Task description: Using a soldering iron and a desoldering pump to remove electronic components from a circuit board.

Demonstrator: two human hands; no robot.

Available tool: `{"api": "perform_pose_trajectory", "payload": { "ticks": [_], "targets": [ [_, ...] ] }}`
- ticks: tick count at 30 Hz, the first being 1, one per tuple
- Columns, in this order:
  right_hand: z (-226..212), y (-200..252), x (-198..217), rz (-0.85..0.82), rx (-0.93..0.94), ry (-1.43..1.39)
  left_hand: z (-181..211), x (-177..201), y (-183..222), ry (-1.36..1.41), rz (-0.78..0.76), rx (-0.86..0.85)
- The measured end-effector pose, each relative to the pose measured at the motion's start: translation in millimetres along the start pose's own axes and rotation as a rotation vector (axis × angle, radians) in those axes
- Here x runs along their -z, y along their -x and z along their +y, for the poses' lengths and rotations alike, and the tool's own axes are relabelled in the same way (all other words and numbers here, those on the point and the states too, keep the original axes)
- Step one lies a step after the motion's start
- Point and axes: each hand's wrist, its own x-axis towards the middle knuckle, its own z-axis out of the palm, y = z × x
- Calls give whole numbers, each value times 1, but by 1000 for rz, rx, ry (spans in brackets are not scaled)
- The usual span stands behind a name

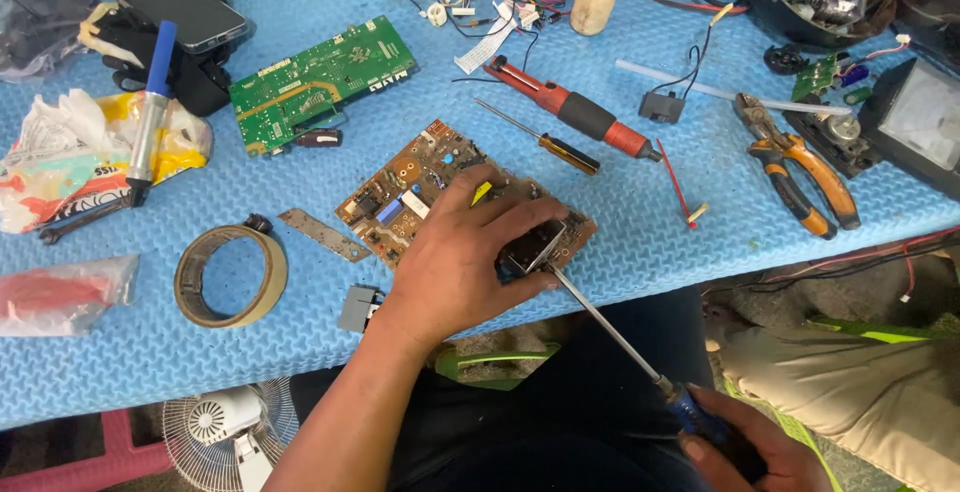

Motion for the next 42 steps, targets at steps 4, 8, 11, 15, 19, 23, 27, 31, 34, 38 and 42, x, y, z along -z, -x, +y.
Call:
{"api": "perform_pose_trajectory", "payload": {
  "ticks": [4, 8, 11, 15, 19, 23, 27, 31, 34, 38, 42],
  "targets": [
    [6, -2, -3, -39, 49, 19, 0, -1, 0, -6, -1, 16],
    [7, -2, -5, -44, 35, -9, -1, -1, 1, -10, -13, 19],
    [1, 0, -3, -15, 165, 119, -1, -2, 1, -7, 0, 13],
    [-5, 0, -1, 40, 202, 201, 0, -1, 2, -19, -19, 32],
    [-5, -10, 17, -57, 209, 48, 2, 0, 2, 9, -87, 126],
    [-15, -30, 34, -215, 237, -121, -6, -5, 3, 7, -47, 36],
    [-75, -36, 34, -203, -174, -25, -8, -5, 1, 49, -3, -3],
    [-41, -71, 52, -302, -409, -110, -8, -5, 4, 67, -25, 10],
    [-1, -94, 64, -537, -546, -364, -6, -5, 5, 49, -68, 41],
    [-47, -76, 47, -332, -861, -435, -7, -5, 2, 53, -65, 41],
    [-19, -89, 54, -647, -715, -510, -5, -5, 3, 59, -117, 93]
  ]
}}
